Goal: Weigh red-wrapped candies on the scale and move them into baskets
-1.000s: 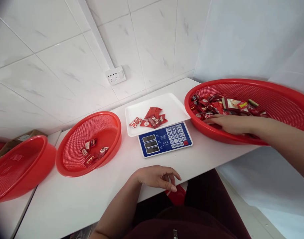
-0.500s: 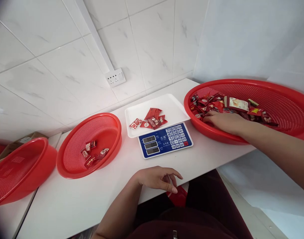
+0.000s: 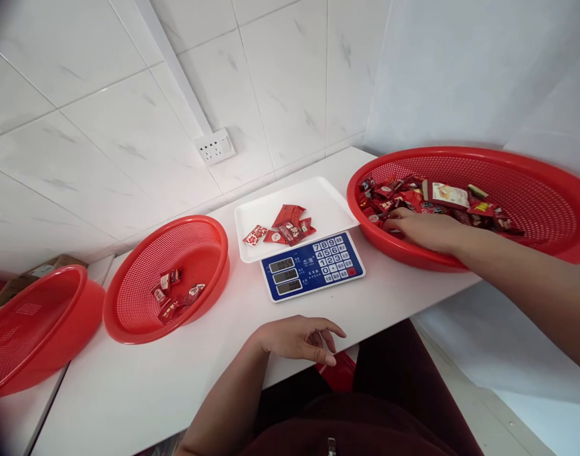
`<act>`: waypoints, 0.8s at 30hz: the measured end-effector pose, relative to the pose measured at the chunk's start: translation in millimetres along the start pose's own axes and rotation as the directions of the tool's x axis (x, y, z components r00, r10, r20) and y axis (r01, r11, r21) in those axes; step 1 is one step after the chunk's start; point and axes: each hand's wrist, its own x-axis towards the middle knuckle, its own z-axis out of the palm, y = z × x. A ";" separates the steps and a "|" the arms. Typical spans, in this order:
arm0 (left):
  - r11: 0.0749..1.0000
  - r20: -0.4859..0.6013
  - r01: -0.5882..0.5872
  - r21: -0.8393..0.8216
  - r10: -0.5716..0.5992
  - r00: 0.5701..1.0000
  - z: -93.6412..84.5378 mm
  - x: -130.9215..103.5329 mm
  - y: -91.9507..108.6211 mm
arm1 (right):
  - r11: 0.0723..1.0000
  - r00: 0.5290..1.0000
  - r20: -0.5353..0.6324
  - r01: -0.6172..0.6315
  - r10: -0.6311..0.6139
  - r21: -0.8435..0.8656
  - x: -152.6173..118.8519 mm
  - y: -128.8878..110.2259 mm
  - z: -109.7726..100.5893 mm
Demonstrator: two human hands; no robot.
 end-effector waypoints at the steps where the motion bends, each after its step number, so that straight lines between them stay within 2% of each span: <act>1: 1.000 -0.001 0.002 0.001 -0.002 1.000 -0.1 0.1 0.2 | 1.000 1.000 0.026 -0.004 0.004 -0.004 -0.2 -1.2 -0.8; 3: 1.000 -0.005 0.007 0.003 -0.007 1.000 -0.3 0.2 0.6 | 1.000 0.998 0.062 -0.012 0.013 -0.015 -0.6 -3.5 -2.2; 20: 1.000 -0.016 0.025 -0.002 -0.025 1.000 0.5 0.6 -0.7 | 0.999 0.991 0.127 -0.030 0.031 -0.009 -7.8 -19.3 -16.3; 24: 1.000 -0.009 0.017 -0.002 -0.017 1.000 0.9 1.1 -2.2 | 1.000 0.999 0.054 -0.007 0.005 0.021 -3.5 -9.3 -8.1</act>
